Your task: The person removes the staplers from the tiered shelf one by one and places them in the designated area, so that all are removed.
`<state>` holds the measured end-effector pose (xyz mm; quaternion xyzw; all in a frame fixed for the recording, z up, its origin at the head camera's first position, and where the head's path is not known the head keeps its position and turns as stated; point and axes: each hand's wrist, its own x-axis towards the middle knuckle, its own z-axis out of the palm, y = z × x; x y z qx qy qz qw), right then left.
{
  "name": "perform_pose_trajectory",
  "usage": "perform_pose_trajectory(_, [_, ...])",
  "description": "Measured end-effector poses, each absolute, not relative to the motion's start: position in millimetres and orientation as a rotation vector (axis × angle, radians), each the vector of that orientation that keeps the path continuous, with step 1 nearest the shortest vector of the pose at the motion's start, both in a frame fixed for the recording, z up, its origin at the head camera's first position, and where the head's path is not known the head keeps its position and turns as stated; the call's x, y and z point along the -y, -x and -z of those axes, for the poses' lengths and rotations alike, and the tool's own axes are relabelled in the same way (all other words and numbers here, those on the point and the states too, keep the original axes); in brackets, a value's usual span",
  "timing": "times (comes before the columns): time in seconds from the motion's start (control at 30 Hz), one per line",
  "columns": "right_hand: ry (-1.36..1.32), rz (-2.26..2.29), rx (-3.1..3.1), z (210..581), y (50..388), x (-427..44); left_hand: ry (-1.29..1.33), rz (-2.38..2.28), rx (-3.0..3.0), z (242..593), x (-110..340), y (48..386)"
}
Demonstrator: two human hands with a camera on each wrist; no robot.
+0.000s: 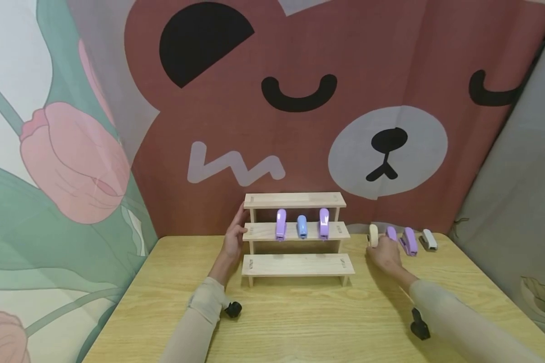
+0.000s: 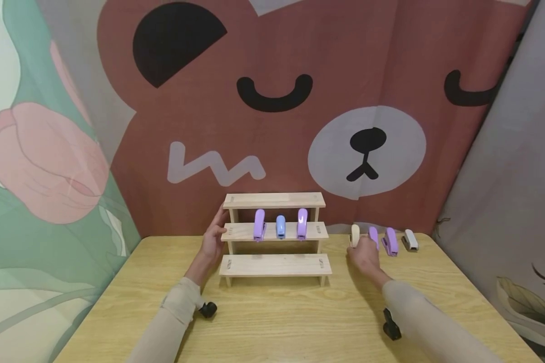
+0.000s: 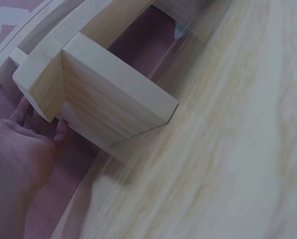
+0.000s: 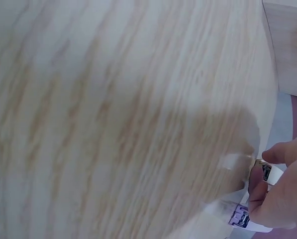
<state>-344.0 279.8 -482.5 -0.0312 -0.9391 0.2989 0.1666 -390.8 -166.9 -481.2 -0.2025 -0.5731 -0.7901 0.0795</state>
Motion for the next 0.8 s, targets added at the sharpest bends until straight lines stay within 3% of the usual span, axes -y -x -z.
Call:
perform_pose_trajectory(0.4, [-0.026, -0.868, 2.551, 466, 341, -277, 0.569, 2.378, 1.711, 483, 167, 387])
perform_pose_trajectory(0.8, [-0.007, -1.055, 2.435, 430, 324, -241, 0.529, 2.396, 1.734, 477, 165, 387])
